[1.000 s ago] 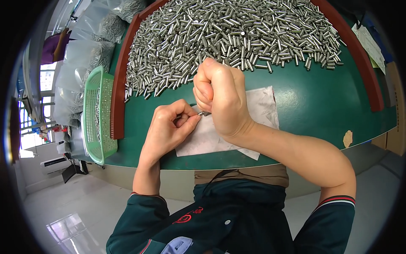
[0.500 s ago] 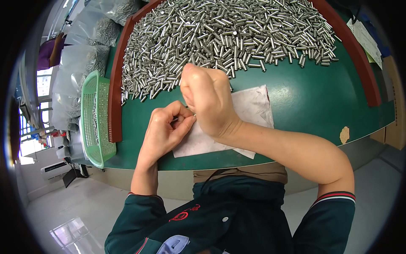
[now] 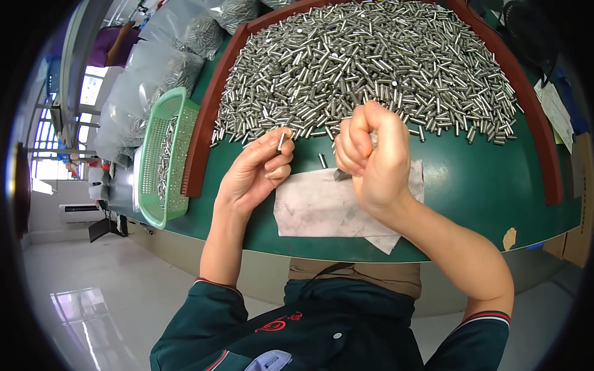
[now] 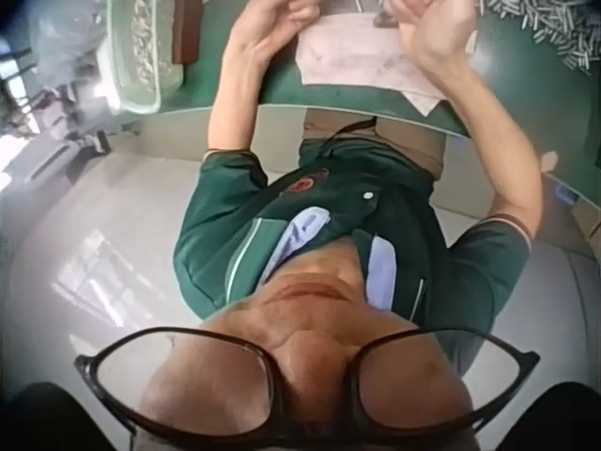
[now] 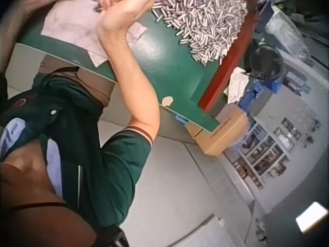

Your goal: Inspecting and cleaning internal parts of small metal cylindrical components using a metal tool at a factory workbench.

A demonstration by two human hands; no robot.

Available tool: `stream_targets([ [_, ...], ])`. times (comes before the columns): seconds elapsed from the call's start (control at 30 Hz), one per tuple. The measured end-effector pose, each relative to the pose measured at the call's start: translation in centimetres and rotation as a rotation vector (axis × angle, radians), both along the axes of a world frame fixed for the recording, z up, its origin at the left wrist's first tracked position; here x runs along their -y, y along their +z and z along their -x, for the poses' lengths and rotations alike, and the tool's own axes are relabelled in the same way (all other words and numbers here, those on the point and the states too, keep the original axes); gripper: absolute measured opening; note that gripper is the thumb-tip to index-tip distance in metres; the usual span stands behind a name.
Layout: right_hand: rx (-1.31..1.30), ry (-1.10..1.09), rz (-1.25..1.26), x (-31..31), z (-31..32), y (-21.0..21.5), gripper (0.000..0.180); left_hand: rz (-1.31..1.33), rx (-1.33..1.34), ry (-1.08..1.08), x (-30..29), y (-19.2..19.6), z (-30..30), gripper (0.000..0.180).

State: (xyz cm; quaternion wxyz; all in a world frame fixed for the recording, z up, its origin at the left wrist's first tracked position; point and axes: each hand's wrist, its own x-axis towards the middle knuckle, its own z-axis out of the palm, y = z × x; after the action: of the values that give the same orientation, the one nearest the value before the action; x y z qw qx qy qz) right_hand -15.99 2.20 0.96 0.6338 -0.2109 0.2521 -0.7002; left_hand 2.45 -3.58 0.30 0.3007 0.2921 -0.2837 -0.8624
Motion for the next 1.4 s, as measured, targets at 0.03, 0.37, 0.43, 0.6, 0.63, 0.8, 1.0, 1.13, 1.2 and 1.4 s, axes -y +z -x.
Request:
stream_targets([
  [0.03,0.002,-0.001,-0.002,0.0,0.0,0.0,0.039,-0.011,-0.005,0.005,0.0,0.0,-0.1,0.023],
  [0.37,-0.022,-0.035,-0.028,0.3,0.3,0.3,0.036,0.293,0.265,0.049,-0.3,0.5,0.3,0.014],
  [0.43,-0.021,-0.051,-0.04,0.3,0.4,0.2,0.036,0.858,0.731,0.092,-1.1,0.4,1.8,0.003],
  [0.6,-0.032,-0.061,-0.047,0.2,0.3,0.4,0.035,1.599,0.945,-0.065,-1.6,0.0,2.9,0.013],
  [0.63,-0.038,-0.065,-0.051,0.2,0.3,0.4,0.035,1.636,0.94,-0.088,-1.3,-0.4,2.8,0.013],
  [0.8,-0.069,-0.057,-0.041,0.2,0.5,0.2,0.036,1.482,0.883,-0.056,-1.4,-0.8,2.9,0.009],
  [1.0,-0.044,-0.078,-0.044,0.3,0.3,0.0,0.035,1.403,0.957,-0.085,-1.6,0.0,2.9,0.006],
  [1.13,-0.039,-0.082,-0.05,0.2,0.2,0.3,0.035,1.41,0.93,-0.061,-1.8,0.0,2.8,0.005],
  [1.2,-0.046,-0.081,-0.041,0.2,0.3,0.1,0.035,1.254,0.881,-0.044,-1.8,0.3,2.6,0.004],
  [1.4,-0.08,-0.034,-0.039,-0.1,0.3,0.1,0.038,1.024,0.829,-0.123,-2.8,0.7,2.2,0.006],
])
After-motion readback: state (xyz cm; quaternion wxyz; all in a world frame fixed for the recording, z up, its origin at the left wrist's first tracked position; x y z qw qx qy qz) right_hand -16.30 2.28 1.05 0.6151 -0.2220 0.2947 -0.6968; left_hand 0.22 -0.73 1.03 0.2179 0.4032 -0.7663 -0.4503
